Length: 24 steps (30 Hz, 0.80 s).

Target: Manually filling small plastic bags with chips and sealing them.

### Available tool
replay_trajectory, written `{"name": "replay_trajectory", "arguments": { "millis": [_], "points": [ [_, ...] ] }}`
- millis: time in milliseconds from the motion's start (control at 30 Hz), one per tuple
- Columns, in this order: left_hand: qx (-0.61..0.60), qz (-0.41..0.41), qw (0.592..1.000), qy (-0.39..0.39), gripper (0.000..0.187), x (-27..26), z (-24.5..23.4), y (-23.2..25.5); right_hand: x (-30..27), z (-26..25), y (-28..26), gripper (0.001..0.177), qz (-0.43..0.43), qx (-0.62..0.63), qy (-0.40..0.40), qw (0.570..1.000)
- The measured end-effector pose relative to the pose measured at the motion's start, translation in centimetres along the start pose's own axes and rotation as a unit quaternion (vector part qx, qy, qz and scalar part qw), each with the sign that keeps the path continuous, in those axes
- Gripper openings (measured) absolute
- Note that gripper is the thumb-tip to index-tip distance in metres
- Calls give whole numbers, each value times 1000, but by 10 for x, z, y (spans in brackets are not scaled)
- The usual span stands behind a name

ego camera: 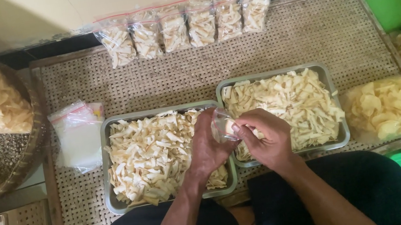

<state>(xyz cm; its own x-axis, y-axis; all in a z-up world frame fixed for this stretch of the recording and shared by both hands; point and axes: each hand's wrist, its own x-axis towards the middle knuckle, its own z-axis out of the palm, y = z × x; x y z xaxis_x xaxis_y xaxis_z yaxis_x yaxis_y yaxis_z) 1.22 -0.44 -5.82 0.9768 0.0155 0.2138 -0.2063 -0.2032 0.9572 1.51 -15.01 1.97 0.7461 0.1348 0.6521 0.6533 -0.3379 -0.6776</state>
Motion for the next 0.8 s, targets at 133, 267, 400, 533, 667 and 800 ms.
{"name": "replay_trajectory", "arguments": {
  "millis": [133,267,400,533,667,800],
  "points": [
    [-14,19,1000,-11,77,1,2,-10,-4,-10,13,16,15,22,-72,997],
    [-12,40,999,6,77,3,-2,-1,9,-22,14,22,36,29,-113,993],
    [-30,41,998,32,80,6,1,14,-8,-45,59,14,142,-111,-181,967],
    [-28,40,998,31,80,12,-3,16,-29,-45,71,18,222,-226,-312,896],
    [-20,20,999,29,80,6,-12,13,-54,-23,87,43,275,-269,-419,822],
    [-14,12,999,27,80,11,-18,13,-76,-16,130,31,305,-303,-415,802]
  ]
}}
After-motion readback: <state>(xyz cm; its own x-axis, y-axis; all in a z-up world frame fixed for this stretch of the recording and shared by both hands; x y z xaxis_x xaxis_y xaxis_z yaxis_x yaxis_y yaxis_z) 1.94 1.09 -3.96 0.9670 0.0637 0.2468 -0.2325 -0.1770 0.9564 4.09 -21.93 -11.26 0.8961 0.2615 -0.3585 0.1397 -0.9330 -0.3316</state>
